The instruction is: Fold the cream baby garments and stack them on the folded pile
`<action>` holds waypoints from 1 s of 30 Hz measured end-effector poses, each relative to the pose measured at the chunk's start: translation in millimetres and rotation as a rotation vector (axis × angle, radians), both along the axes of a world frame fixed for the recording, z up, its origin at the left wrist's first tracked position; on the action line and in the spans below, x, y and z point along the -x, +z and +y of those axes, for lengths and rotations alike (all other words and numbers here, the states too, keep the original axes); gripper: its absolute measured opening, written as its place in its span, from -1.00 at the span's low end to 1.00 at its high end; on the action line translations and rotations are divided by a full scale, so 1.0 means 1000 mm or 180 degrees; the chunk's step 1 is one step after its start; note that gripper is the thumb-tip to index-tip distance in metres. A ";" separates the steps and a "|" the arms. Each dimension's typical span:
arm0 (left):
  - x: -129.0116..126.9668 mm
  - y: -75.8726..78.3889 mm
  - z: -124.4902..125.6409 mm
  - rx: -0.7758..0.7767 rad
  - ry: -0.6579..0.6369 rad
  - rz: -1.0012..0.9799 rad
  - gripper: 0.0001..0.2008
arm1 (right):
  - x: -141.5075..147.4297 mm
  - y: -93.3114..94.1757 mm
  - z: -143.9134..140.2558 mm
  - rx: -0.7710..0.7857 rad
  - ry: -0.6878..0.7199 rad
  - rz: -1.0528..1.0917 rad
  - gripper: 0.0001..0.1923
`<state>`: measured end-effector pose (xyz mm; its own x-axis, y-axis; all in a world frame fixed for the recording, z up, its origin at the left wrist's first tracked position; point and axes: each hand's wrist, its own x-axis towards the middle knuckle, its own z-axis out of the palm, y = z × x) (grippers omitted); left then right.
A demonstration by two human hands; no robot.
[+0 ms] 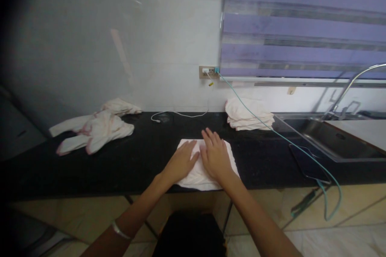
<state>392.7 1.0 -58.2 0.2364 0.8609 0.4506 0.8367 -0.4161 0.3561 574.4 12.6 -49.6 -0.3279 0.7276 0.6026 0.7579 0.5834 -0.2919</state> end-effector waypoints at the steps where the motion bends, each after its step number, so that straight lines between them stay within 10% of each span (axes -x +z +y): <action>1: 0.006 -0.010 0.002 0.0194 -0.0014 0.0188 -0.45 | 0.001 -0.010 -0.004 0.0146 -0.0026 -0.0336 -0.44; 7: 0.029 -0.033 -0.008 0.0459 -0.0016 0.0400 -0.20 | -0.033 -0.037 -0.005 0.0590 -0.0563 -0.1022 -0.42; 14: 0.036 -0.029 -0.003 0.0547 0.0189 -0.0389 -0.33 | -0.060 -0.051 0.006 0.0285 -0.0155 -0.0730 -0.38; 19: 0.035 -0.021 -0.014 0.0208 -0.0315 -0.0038 -0.47 | -0.042 -0.032 -0.005 0.0219 -0.0814 -0.0298 -0.33; 23: 0.026 -0.016 -0.025 0.0486 -0.0531 0.0423 -0.56 | -0.005 -0.014 -0.026 -0.0030 -0.0444 -0.0487 -0.36; 30: 0.026 -0.015 -0.024 0.0671 -0.0381 0.0376 -0.40 | 0.016 -0.046 -0.040 0.0198 -0.0506 -0.0753 -0.50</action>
